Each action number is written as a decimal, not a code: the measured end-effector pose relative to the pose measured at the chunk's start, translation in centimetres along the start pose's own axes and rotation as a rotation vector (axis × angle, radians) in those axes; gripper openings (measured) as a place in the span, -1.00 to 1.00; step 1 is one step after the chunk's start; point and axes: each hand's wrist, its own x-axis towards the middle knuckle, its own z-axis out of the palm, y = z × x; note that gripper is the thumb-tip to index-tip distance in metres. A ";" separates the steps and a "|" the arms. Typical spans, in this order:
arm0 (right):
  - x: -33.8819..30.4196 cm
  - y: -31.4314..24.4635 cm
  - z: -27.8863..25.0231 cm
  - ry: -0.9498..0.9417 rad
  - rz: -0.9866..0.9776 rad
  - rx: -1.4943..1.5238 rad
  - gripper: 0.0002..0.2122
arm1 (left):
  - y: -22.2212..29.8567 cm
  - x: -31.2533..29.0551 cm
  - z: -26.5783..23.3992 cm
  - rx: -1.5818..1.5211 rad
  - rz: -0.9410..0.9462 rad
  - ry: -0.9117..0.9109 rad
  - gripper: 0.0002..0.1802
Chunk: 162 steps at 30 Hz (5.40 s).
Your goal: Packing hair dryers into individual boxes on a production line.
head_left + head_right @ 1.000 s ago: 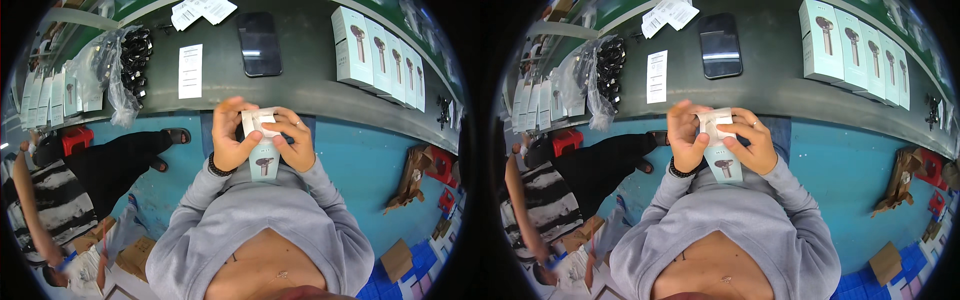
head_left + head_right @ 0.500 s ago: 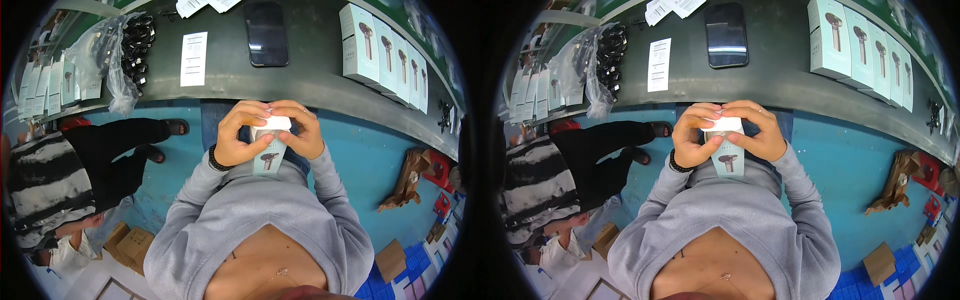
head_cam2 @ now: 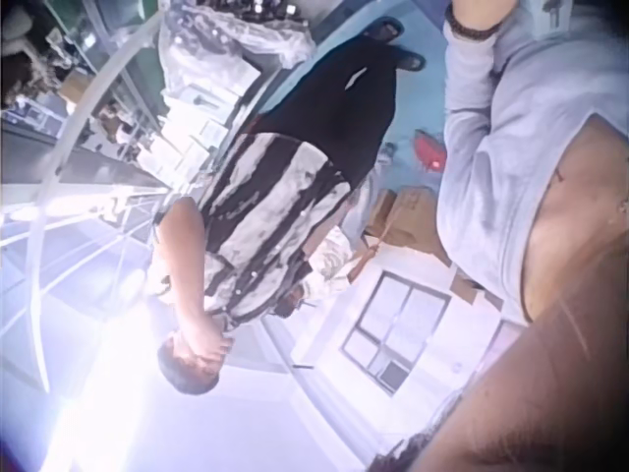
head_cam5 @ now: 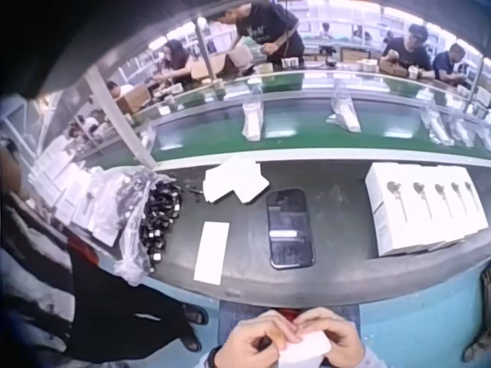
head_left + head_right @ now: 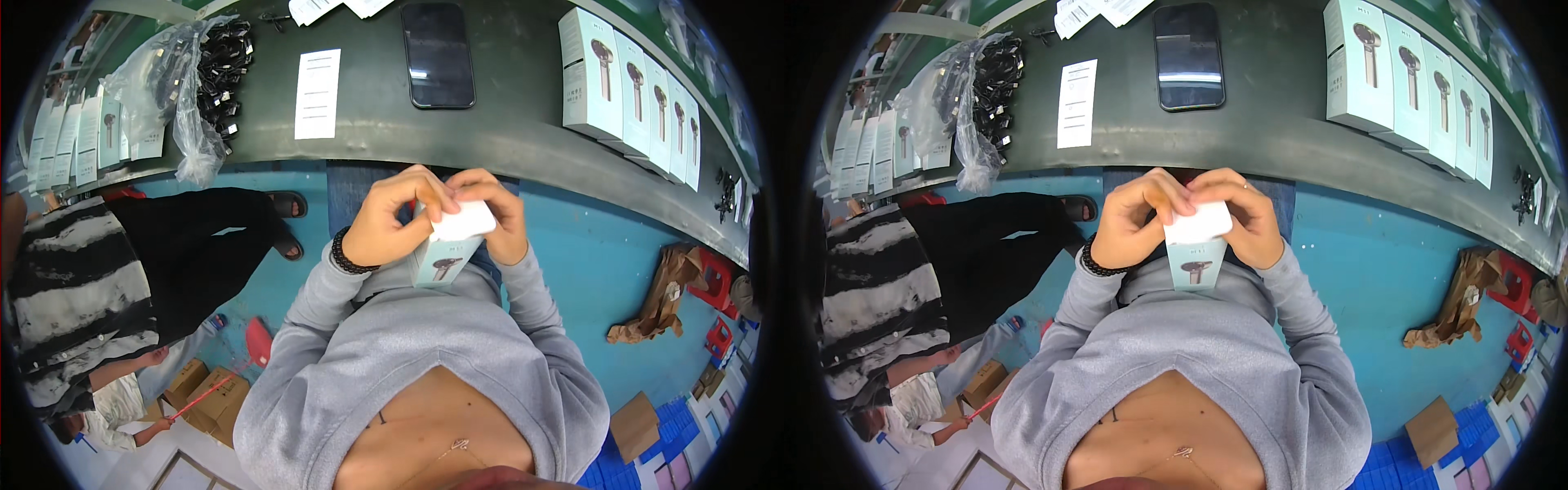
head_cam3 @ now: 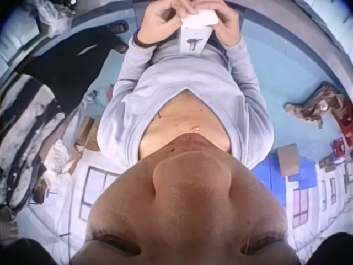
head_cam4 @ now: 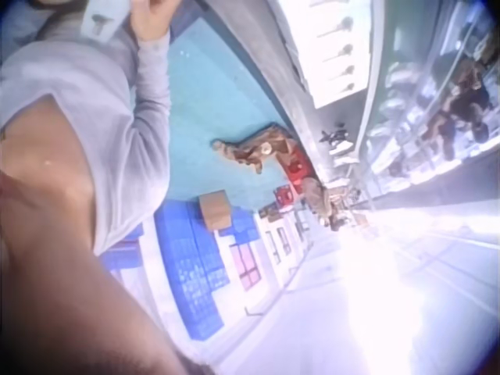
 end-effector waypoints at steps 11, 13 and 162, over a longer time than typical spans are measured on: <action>1.5 -1.8 -1.3 -0.145 -0.122 -0.390 -0.72 | -0.1 -1.1 0.0 0.244 0.147 0.047 -0.77; 1.3 -2.0 -1.3 -0.142 -0.047 -0.355 -0.74 | -0.3 -1.1 0.4 0.246 0.138 0.098 -0.77; 47.8 -13.8 3.4 0.262 -0.211 -0.200 -0.62 | 14.4 -9.1 -30.0 1.560 -0.043 1.306 -0.17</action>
